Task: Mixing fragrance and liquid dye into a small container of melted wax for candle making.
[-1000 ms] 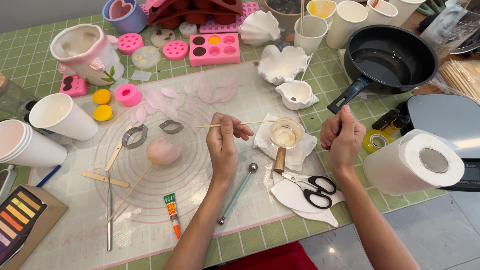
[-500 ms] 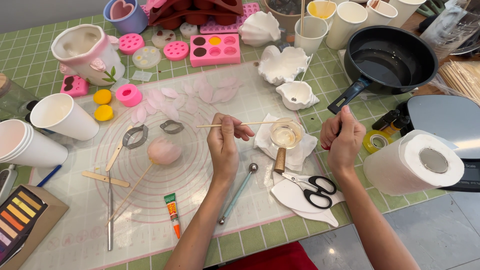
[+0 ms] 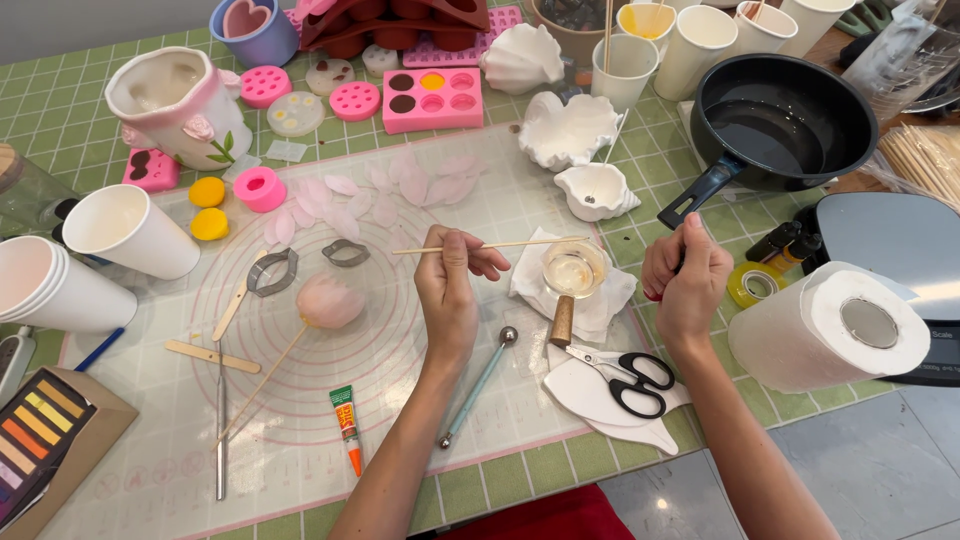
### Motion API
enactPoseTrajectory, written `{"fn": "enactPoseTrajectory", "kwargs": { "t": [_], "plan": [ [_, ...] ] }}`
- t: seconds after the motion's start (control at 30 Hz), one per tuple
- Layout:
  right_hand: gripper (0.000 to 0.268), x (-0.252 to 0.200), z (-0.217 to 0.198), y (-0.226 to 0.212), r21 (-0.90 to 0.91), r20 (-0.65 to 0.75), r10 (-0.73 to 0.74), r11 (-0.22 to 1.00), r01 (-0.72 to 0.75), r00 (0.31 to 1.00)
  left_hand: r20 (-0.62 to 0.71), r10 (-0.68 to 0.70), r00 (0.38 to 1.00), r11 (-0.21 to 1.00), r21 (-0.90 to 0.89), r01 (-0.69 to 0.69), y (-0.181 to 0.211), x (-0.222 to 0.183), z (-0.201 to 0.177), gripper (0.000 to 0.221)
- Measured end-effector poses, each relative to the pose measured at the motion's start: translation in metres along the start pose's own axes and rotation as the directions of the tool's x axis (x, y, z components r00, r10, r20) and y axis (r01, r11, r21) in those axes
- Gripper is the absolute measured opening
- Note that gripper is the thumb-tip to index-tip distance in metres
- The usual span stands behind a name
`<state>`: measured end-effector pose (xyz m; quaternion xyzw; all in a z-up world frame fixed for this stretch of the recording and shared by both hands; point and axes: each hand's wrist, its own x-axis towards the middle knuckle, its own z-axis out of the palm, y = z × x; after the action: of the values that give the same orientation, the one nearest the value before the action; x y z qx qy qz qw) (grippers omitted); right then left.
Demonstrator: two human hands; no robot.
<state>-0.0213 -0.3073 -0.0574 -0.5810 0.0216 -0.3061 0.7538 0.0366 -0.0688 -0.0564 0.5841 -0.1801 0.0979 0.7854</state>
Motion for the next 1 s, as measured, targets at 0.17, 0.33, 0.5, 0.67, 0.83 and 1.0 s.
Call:
{"fn": "enactPoseTrajectory", "kwargs": {
  "t": [0.17, 0.33, 0.5, 0.67, 0.83, 1.0],
  "plan": [
    [0.051, 0.0, -0.001, -0.001, 0.008, -0.002, 0.004, 1.0, -0.004, 1.0, -0.005, 0.032, 0.999, 0.999, -0.018, -0.032, 0.005, 0.002, -0.009, 0.032],
    [0.051, 0.0, 0.0, -0.003, -0.012, -0.015, -0.003, 1.0, 0.003, 1.0, -0.128, 0.061, 0.99, 0.985, 0.165, -0.039, 0.017, 0.002, -0.029, 0.037],
    [0.051, -0.001, 0.002, -0.006, -0.02, -0.018, 0.009, 1.0, -0.01, 1.0, -0.073, -0.067, 0.995, 0.962, 0.261, 0.084, 0.02, 0.005, -0.032, 0.036],
    [0.05, 0.001, -0.001, -0.004, -0.008, -0.022, 0.015, 1.0, -0.015, 1.0, 0.002, -0.184, 0.983, 0.89, 0.425, 0.166, 0.051, 0.009, -0.046, 0.035],
    [0.05, 0.001, -0.004, -0.002, -0.004, -0.014, 0.008, 1.0, -0.008, 1.0, 0.443, -0.225, 0.868, 0.829, 0.556, -0.069, 0.092, -0.002, -0.051, 0.018],
    [0.05, 0.002, -0.005, 0.001, 0.006, -0.006, 0.001, 1.0, -0.001, 1.0, 0.619, -0.218, 0.755, 0.789, 0.567, -0.238, 0.102, -0.027, -0.06, 0.025]
  ]
}}
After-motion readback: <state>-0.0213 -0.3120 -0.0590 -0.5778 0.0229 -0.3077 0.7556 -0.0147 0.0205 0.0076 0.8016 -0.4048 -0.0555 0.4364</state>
